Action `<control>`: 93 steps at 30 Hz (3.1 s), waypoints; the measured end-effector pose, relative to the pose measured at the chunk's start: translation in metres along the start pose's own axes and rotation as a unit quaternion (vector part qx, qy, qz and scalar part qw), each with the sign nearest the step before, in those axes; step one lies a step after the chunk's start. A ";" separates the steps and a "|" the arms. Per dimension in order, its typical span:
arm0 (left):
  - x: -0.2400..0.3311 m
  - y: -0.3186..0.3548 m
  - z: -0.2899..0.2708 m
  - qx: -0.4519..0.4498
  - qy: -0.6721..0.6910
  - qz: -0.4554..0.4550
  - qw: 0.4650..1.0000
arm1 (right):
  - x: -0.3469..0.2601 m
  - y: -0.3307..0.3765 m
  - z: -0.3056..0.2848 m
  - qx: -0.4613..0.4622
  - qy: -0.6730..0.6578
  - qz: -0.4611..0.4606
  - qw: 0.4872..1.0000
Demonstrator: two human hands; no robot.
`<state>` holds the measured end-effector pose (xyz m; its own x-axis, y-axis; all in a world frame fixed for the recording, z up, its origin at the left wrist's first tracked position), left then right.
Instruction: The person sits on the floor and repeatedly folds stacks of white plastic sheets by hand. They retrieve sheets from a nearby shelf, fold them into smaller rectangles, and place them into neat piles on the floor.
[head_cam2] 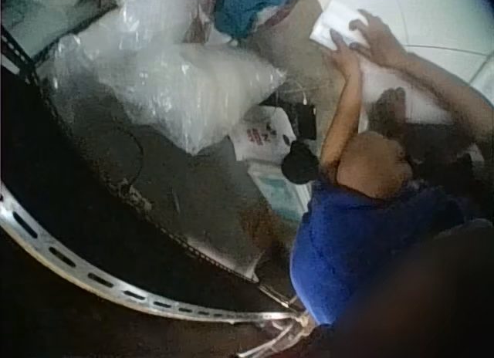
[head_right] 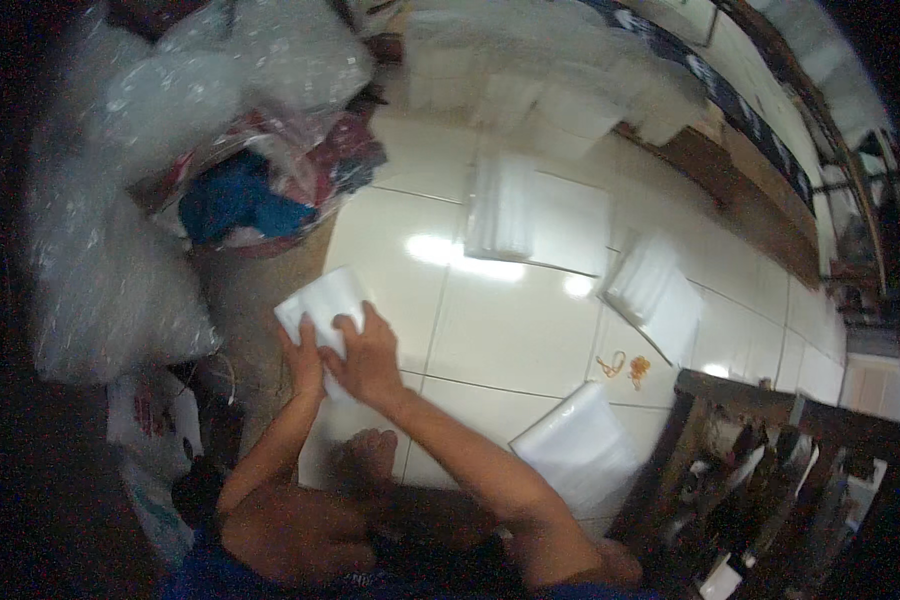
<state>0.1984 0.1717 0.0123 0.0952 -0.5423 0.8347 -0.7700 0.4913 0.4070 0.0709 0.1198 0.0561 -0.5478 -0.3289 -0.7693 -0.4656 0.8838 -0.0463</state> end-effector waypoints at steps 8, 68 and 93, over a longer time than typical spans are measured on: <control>-0.024 -0.004 -0.023 -0.200 0.290 -0.153 0.923 | -0.029 0.026 0.014 -0.064 0.079 0.031 0.994; 0.057 0.043 0.108 -0.656 0.128 0.082 0.739 | 0.031 0.061 -0.179 0.123 -0.213 0.040 0.968; 0.236 0.171 0.014 -0.805 -0.212 0.376 0.408 | 0.039 -0.035 -0.146 0.094 0.093 -0.051 0.990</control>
<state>0.0804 0.1181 0.2734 -0.1668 0.2720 0.9477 0.9625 0.2534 0.0966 -0.0358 0.0279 0.1202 -0.6315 -0.4588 -0.6251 -0.3960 0.8839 -0.2487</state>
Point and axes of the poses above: each hand's wrist, its own y-axis away from the middle knuckle, its own z-axis out of the palm, x = y × z, the point moved 1 cm from there along -y, towards the middle knuckle, and after that the axes turned 2 degrees about x, right-handed, at the moved point
